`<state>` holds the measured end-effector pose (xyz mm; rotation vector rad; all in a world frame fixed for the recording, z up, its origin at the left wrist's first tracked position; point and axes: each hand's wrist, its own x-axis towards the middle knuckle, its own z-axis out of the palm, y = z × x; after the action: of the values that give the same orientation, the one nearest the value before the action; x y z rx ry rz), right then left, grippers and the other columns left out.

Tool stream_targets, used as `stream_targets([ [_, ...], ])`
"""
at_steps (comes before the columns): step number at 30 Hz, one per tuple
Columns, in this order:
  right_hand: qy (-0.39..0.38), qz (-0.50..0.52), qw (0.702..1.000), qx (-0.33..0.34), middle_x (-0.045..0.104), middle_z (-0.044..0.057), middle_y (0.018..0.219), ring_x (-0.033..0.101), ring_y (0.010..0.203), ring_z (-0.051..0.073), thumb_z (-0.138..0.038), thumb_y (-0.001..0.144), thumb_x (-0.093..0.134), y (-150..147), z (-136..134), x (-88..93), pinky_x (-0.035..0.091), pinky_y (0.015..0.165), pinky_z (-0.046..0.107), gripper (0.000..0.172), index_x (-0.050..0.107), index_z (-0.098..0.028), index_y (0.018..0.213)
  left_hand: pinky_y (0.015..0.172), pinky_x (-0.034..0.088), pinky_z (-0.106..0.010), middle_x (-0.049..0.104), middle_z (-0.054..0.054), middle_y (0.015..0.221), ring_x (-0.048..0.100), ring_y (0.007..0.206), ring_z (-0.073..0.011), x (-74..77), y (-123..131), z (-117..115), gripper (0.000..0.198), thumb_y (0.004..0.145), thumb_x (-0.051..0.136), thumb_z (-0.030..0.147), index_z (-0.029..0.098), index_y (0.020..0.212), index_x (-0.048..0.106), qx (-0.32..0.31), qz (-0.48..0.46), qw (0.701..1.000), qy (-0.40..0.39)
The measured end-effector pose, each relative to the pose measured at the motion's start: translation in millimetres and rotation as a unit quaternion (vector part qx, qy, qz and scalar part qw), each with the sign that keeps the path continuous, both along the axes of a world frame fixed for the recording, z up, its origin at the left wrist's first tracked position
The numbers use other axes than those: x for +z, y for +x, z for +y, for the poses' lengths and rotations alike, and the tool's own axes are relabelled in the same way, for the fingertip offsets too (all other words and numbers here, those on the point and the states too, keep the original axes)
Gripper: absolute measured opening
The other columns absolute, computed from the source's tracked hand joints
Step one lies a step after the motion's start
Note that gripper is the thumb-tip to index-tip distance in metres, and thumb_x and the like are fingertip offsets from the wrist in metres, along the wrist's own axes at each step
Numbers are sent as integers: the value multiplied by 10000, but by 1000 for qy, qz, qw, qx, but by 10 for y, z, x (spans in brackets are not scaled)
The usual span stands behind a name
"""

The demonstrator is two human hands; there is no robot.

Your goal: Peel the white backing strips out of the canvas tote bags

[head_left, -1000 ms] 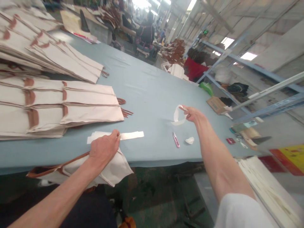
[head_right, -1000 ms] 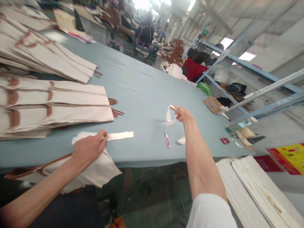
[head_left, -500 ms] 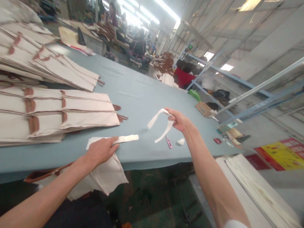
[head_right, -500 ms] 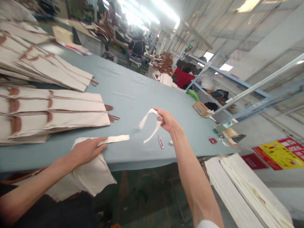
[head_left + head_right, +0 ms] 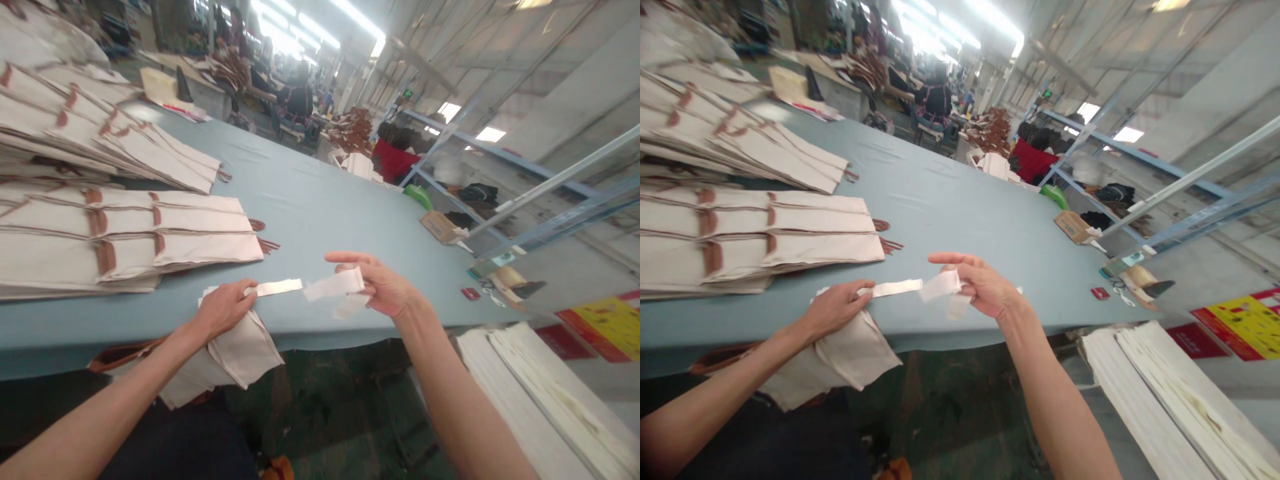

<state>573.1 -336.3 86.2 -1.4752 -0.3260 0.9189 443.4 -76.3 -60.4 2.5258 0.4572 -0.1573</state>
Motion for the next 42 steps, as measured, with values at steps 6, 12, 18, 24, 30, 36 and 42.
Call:
stream_targets([
  [6,-36,98,983,149,594,-63,656,220,483,41,-142,829,708,-329,492,-388,116,455,201,471,802,-145,1291,1075,616,-549,808,-93,1231,781,1162,-285,-30,-10,-51,352,1141,634,429,183,1381,714,38,-12,999,-9],
  [12,-125,124,978,114,340,-156,526,143,437,51,-49,770,568,-166,1058,-1117,89,463,189,674,696,-106,1429,1059,632,-543,786,-99,1287,765,1183,-286,-47,-34,-54,334,1104,705,422,182,1336,732,41,-17,999,-16],
  [18,-157,108,976,109,331,-149,562,189,438,67,-83,799,549,-148,1037,-1279,125,467,190,722,631,-126,1515,1023,650,-519,777,-101,1301,764,1163,-279,-37,-61,40,315,1089,730,413,180,1302,742,47,4,999,-18],
  [24,-205,39,972,110,441,-110,598,307,450,82,-99,843,598,-229,1039,-1342,169,469,216,689,647,-184,1526,1026,646,-517,776,-99,1305,759,1166,-279,-42,-106,196,300,1084,736,415,176,1265,753,26,3,999,-24],
  [30,-249,-54,962,101,563,-66,623,480,539,134,-76,824,698,-312,1070,-1403,274,503,248,694,694,-233,1501,1049,633,-528,779,-100,1300,755,1184,-284,-76,-256,355,293,1087,730,423,181,1250,759,47,9,999,-11],
  [36,-245,-74,964,73,577,-62,624,455,550,122,-95,835,664,-182,1050,-1315,266,502,233,520,754,-187,1339,1082,610,-537,782,-97,1330,750,1219,-301,-69,-423,493,333,1086,723,453,175,1265,761,85,2,996,-26],
  [42,-176,-40,983,29,465,-116,575,251,472,72,-140,842,664,-59,870,-1030,127,478,228,433,727,-152,1270,936,580,-450,844,-101,1097,783,1071,-334,-45,-486,430,402,1070,569,531,205,1109,801,130,-15,991,-39],
])
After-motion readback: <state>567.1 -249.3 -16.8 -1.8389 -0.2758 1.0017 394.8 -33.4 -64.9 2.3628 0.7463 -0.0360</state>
